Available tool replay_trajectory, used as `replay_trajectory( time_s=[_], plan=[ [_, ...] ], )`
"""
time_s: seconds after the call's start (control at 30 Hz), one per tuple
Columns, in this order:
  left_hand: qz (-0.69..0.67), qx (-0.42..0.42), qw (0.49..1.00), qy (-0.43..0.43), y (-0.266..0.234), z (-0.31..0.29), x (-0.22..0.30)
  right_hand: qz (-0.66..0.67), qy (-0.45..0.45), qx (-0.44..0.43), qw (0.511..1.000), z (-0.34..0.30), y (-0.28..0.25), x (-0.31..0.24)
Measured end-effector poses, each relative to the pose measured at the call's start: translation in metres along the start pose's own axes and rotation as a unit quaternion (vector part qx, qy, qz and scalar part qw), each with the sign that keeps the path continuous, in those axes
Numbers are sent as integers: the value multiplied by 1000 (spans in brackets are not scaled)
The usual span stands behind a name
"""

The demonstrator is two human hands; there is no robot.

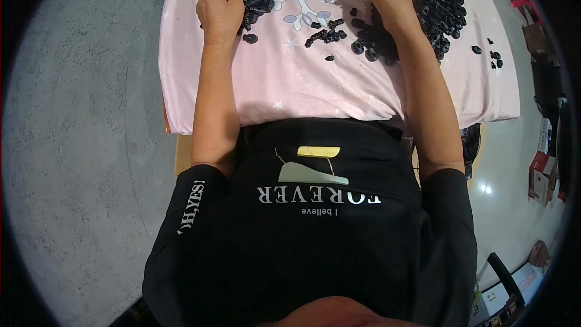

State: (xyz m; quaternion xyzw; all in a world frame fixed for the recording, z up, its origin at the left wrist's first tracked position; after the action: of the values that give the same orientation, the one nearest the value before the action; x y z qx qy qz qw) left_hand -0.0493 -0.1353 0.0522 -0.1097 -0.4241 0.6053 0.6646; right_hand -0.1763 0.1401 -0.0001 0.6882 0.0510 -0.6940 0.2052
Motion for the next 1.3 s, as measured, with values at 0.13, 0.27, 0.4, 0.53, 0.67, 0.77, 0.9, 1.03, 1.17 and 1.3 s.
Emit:
replay_trajectory(
  time_s=[0.13,0.27,0.4,0.53,0.67,0.77,0.9,1.03,1.17,1.3],
  plan=[
    [15,-37,999,6,9,-4,-1,-72,-53,31,995,4,-8,1],
    [-22,-8,999,22,5,-4,9,-107,-68,41,991,0,-7,-7],
    [-214,-98,971,37,14,-15,51,-145,-40,47,987,-10,-3,-26],
    [-247,-327,910,61,39,-45,84,-248,-103,39,963,-15,-4,-34],
    [-242,-372,893,79,44,-55,90,-301,-109,-31,947,-11,-2,-24],
    [-188,-356,906,135,47,-56,89,-356,-112,-64,926,-11,-4,-29],
    [-174,-348,912,128,45,-56,92,-425,-135,-79,892,-15,-6,-37],
    [-162,-302,931,124,50,-59,92,-514,-194,-134,825,-15,0,-32],
    [-143,-279,942,118,47,-59,96,-532,-111,-166,823,-23,8,-24],
    [-163,-260,942,138,47,-56,106,-558,-236,-151,781,-24,13,-23]
  ],
)
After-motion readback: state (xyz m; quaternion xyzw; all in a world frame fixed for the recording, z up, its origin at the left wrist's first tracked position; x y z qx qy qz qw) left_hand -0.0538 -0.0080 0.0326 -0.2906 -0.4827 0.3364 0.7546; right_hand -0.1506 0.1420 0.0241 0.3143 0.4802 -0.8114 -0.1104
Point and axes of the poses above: each hand's wrist, its own z-axis towards the middle knuckle, its own y-axis out of the palm, x = y × z, the point moved 6 cm from there along z, towards the middle knuckle
